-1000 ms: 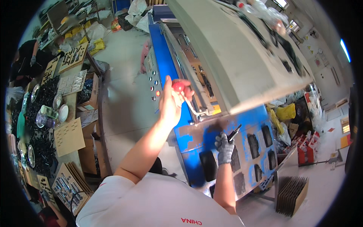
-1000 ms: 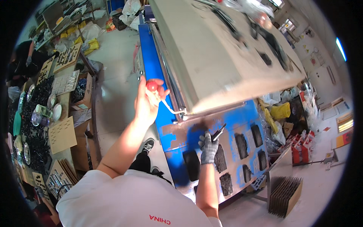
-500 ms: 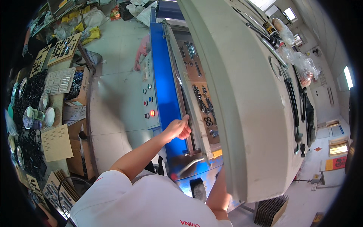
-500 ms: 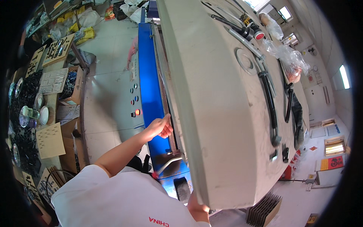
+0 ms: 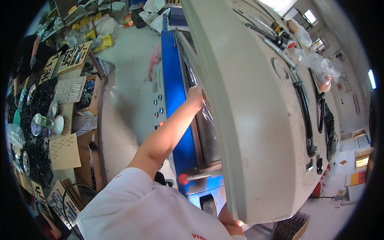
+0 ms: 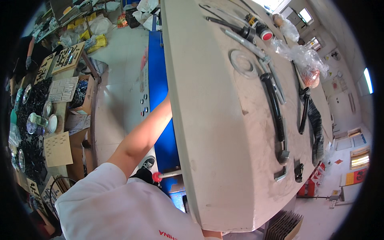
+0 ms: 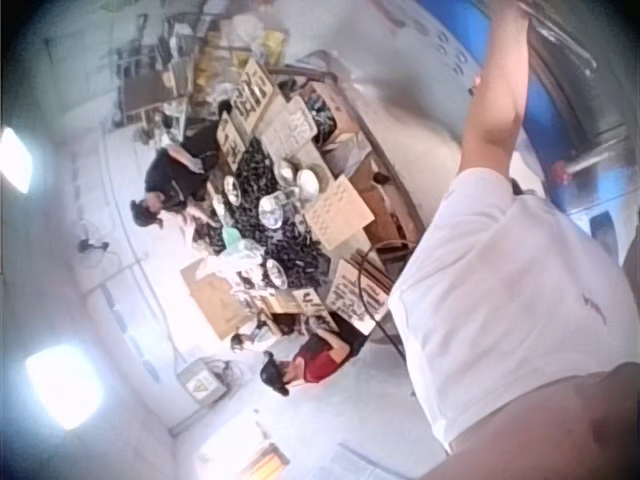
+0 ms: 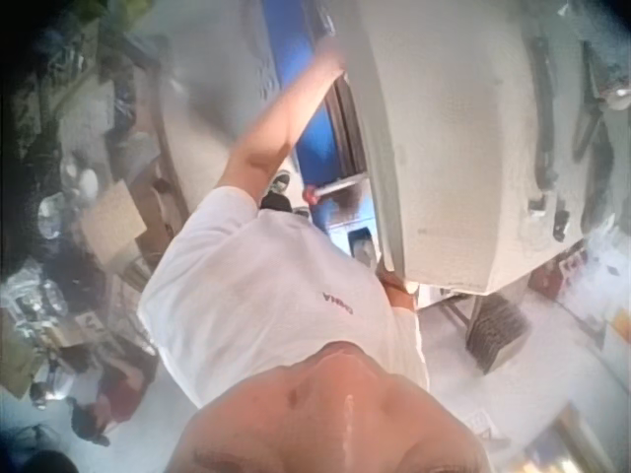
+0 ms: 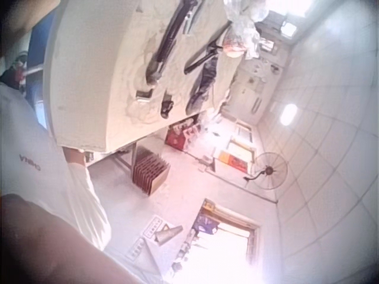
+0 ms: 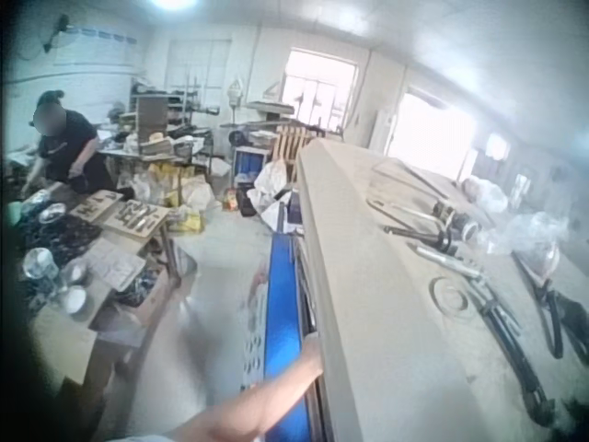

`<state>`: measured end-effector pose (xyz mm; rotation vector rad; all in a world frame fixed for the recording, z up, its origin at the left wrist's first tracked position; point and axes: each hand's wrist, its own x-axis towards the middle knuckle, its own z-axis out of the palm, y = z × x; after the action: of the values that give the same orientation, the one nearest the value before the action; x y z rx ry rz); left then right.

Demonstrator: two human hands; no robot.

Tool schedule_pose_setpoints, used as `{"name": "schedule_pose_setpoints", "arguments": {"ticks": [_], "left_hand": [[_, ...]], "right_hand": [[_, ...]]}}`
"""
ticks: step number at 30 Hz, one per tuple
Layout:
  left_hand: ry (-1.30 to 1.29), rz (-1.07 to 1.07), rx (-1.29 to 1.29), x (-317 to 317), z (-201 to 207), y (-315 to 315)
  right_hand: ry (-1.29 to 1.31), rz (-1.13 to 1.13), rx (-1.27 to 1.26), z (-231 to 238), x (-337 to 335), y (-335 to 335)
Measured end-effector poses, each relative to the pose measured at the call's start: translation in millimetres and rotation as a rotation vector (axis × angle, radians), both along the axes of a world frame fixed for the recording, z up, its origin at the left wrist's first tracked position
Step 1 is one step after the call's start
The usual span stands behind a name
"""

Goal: The person arranges metal tools and hardware onto a cardboard backing, covers the set with a clear plastic sheet, and uses a heat-sealing machine to enclose the kit. The person repeats this process for multiple tool sets.

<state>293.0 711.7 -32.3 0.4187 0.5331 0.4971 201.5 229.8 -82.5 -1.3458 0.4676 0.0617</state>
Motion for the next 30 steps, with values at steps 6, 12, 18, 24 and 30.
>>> {"name": "schedule_pose_setpoints", "arguments": {"ticks": [6, 12, 18, 24, 30], "left_hand": [[0.011, -0.057, 0.232, -75, 57, 12], [0.282, -0.048, 0.258, -94, 19, -43], [0.233, -0.232, 0.163, -140, 10, -114], [0.136, -0.496, 0.212, -195, -42, -164], [0.009, -0.585, 0.391, -242, -22, -186]], "right_hand": [[0.019, -0.099, -0.005, 3, -50, -12], [-0.041, -0.128, 0.021, 6, -46, -19], [-0.226, -0.078, 0.197, 36, -70, -45], [-0.065, 0.048, 0.506, 82, -137, -67], [-0.058, -0.106, 0.629, 92, -173, -102]]}}
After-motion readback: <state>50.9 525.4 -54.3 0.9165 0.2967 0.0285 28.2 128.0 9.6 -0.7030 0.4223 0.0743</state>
